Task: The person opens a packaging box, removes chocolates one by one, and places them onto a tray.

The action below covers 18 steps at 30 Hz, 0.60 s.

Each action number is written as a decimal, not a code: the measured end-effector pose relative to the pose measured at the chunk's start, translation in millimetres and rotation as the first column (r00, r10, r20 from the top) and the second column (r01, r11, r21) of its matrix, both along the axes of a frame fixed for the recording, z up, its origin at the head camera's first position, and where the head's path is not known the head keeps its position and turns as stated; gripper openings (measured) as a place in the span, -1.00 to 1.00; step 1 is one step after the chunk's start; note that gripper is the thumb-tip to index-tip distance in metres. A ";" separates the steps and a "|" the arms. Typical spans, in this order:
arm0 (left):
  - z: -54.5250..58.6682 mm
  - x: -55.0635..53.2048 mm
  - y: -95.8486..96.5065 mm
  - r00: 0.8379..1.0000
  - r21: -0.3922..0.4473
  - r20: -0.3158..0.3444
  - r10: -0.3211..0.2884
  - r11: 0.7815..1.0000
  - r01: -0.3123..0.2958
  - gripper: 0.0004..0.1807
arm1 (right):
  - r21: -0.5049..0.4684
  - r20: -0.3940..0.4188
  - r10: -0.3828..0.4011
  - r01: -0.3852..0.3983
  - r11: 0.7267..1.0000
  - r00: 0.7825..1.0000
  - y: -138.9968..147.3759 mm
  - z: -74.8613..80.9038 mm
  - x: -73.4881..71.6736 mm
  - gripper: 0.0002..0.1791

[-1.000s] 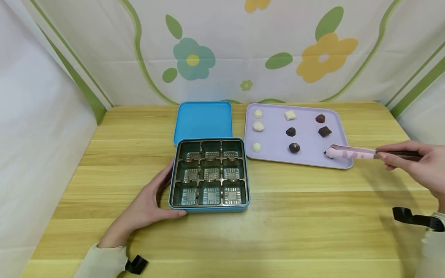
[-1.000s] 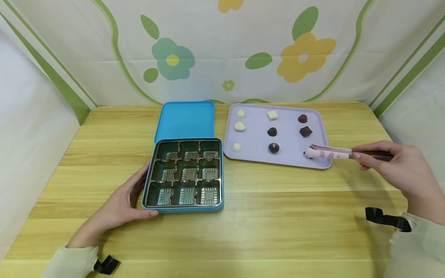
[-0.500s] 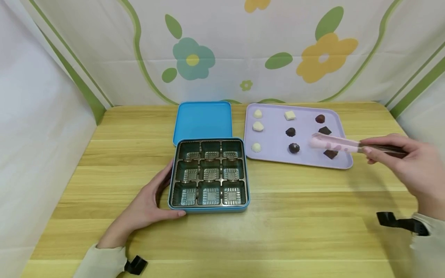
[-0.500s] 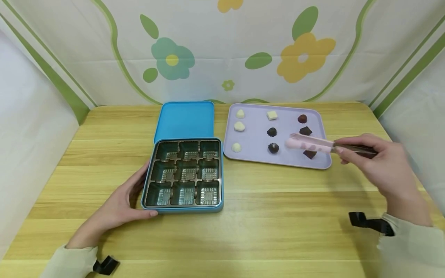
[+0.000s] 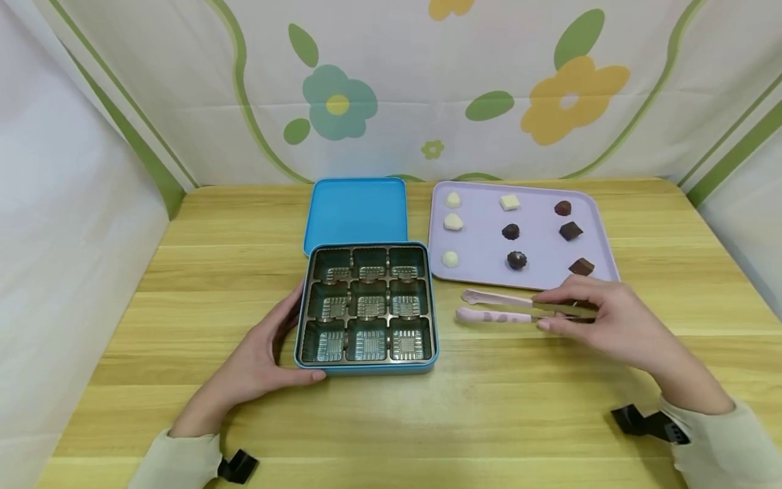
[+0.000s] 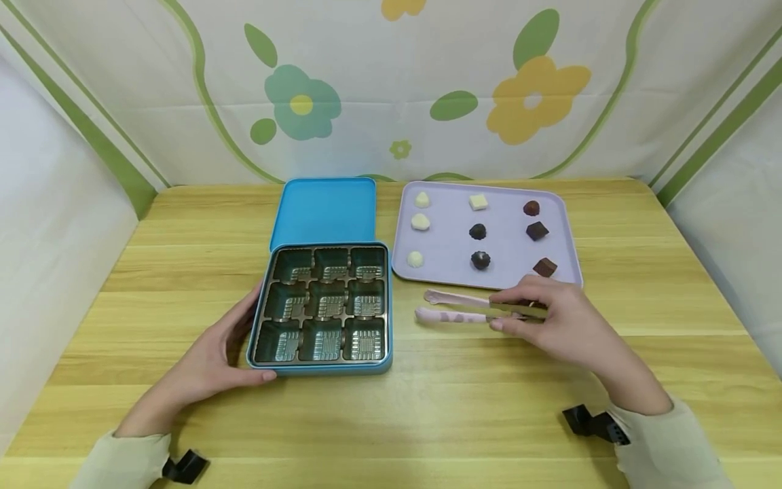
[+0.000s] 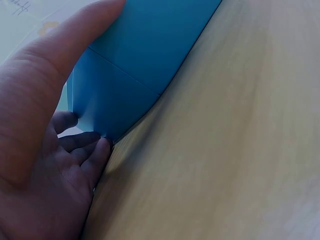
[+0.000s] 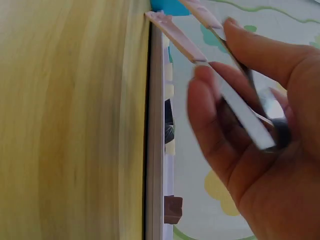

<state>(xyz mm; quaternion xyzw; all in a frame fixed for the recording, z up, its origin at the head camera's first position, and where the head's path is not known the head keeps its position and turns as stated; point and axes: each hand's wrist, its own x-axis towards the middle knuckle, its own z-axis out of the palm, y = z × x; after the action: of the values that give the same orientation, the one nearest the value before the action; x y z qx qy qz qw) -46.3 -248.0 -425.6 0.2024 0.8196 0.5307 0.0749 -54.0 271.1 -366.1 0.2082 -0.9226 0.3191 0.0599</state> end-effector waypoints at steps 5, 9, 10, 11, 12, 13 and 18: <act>-0.1 0.0 -0.1 1.000 0.006 0.007 0.000 1.000 0.000 0.48 | 0.107 0.017 0.044 -0.046 0.993 0.999 0.0 -9.3 -4.4 -0.58; -1.2 0.3 -0.5 1.000 0.009 0.018 0.001 1.000 -0.001 0.48 | 0.184 0.009 0.046 -0.047 0.982 0.999 0.0 -15.4 -6.6 -0.62; -1.7 0.3 -0.6 1.000 0.008 0.019 0.001 1.000 -0.002 0.48 | 0.198 0.004 0.042 -0.042 0.979 0.999 0.2 -16.2 -6.6 -0.61; -2.1 0.2 -0.6 1.000 0.010 0.020 0.001 1.000 -0.002 0.48 | 0.215 0.002 0.033 -0.032 0.976 0.999 0.2 -16.6 -6.5 -0.62; -2.5 0.2 -0.6 1.000 0.008 0.018 0.003 1.000 -0.003 0.48 | 0.229 -0.003 0.029 -0.028 0.973 1.000 0.9 -17.0 -6.0 -0.62; -2.9 0.1 -0.5 1.000 0.005 0.018 0.004 1.000 -0.004 0.48 | 0.242 -0.008 0.026 -0.023 0.970 1.000 1.7 -17.4 -5.6 -0.61; -4.7 -1.2 0.7 1.000 -0.009 0.010 0.002 1.000 -0.002 0.48 | 0.279 -0.034 0.032 -0.021 0.960 0.999 6.1 -21.1 -3.3 -0.56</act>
<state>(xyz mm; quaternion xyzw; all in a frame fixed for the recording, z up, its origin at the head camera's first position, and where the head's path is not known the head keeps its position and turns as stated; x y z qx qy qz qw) -47.5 -247.2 -430.4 0.1988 0.8217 0.5282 0.0795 -57.3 277.2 -387.2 0.2328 -0.9542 0.1831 0.0432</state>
